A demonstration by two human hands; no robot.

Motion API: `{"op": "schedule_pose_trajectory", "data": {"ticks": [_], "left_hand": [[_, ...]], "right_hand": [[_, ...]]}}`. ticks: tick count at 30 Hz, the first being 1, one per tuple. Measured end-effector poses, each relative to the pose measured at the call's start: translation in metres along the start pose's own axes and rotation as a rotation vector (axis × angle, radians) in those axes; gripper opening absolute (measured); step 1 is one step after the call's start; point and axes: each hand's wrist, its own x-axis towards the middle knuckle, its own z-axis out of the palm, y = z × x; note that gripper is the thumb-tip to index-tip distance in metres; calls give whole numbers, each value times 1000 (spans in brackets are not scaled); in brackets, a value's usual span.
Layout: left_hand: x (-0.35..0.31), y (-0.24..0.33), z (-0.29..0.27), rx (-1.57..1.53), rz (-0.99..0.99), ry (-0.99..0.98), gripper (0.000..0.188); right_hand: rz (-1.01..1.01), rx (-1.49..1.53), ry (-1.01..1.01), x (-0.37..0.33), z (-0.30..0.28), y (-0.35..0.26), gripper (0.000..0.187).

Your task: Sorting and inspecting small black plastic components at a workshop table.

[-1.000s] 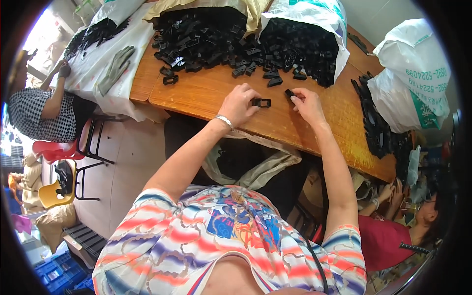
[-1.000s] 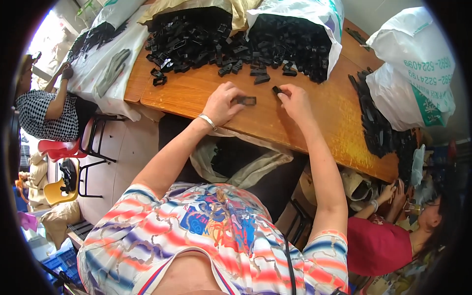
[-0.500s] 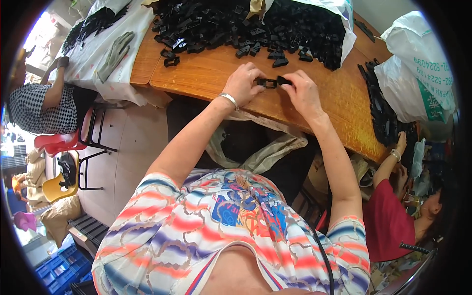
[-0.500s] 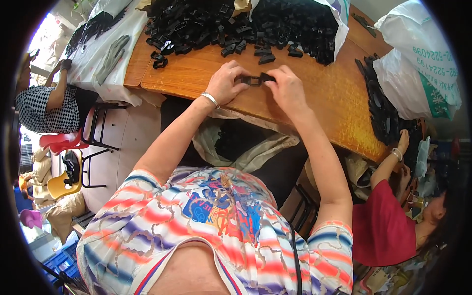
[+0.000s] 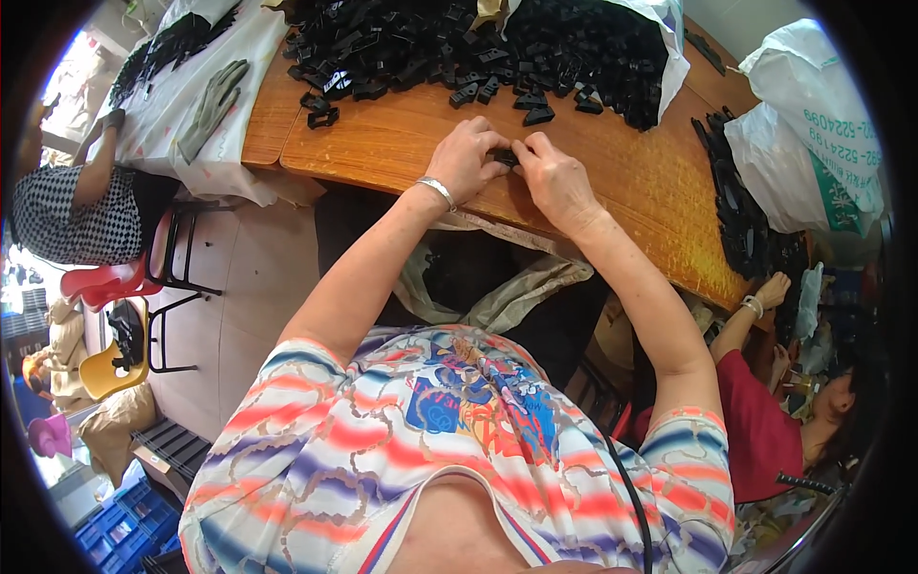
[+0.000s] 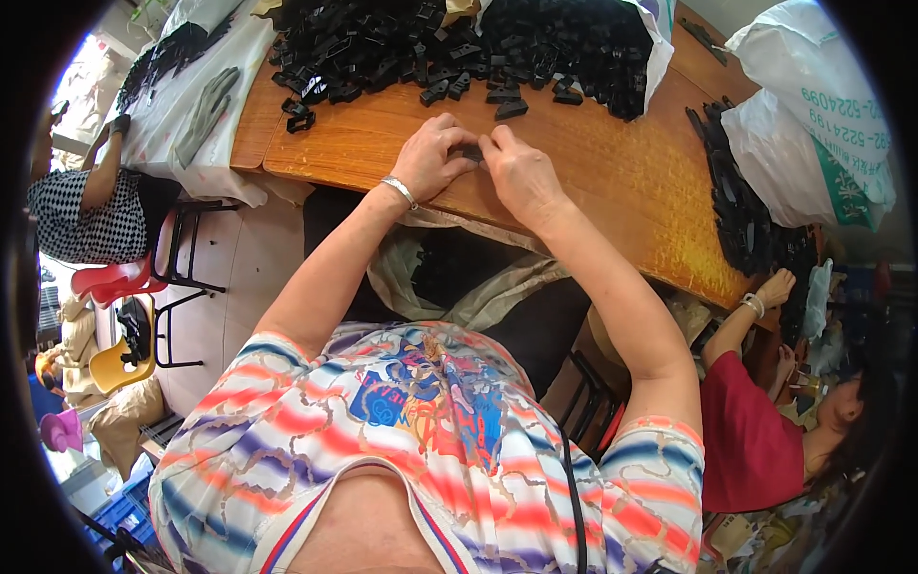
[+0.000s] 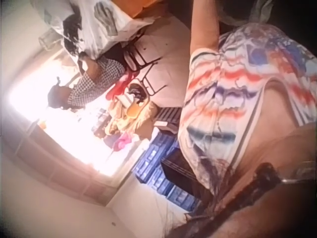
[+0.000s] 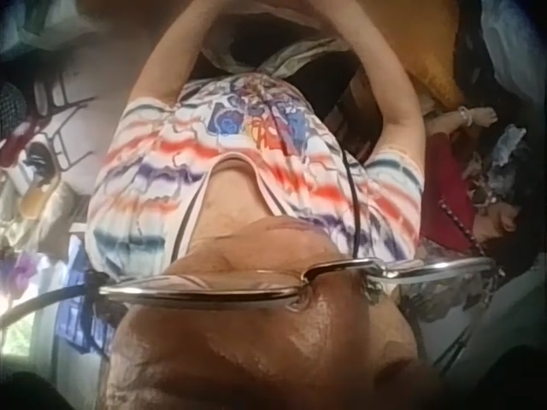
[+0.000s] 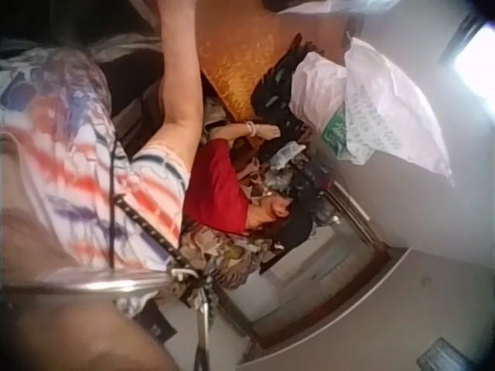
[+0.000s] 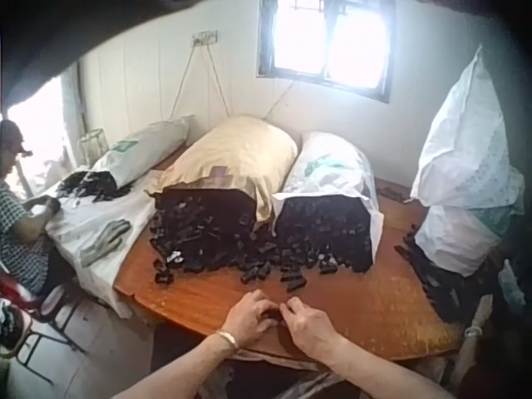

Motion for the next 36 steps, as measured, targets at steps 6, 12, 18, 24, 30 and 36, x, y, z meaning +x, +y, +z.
{"op": "schedule_pose_trajectory", "data": {"ticks": [6, 12, 18, 24, 30, 36], "left_hand": [[6, 2, 1, -12, 22, 24, 25], [23, -18, -15, -290, 18, -280, 22], [57, 15, 20, -49, -29, 104, 30], [70, 2, 38, -57, -22, 223, 12], [47, 12, 24, 8, -15, 28, 13], [31, 18, 14, -202, -64, -37, 27]], "right_hand": [[8, -132, 139, -9, 17, -4, 31], [127, 73, 65, -40, 2, -35, 31], [59, 301, -38, -60, -7, -74, 28], [305, 79, 201, -23, -9, 47, 21], [392, -93, 183, 5, 4, 128, 32], [419, -161, 50, 20, 0, 139, 29]]}}
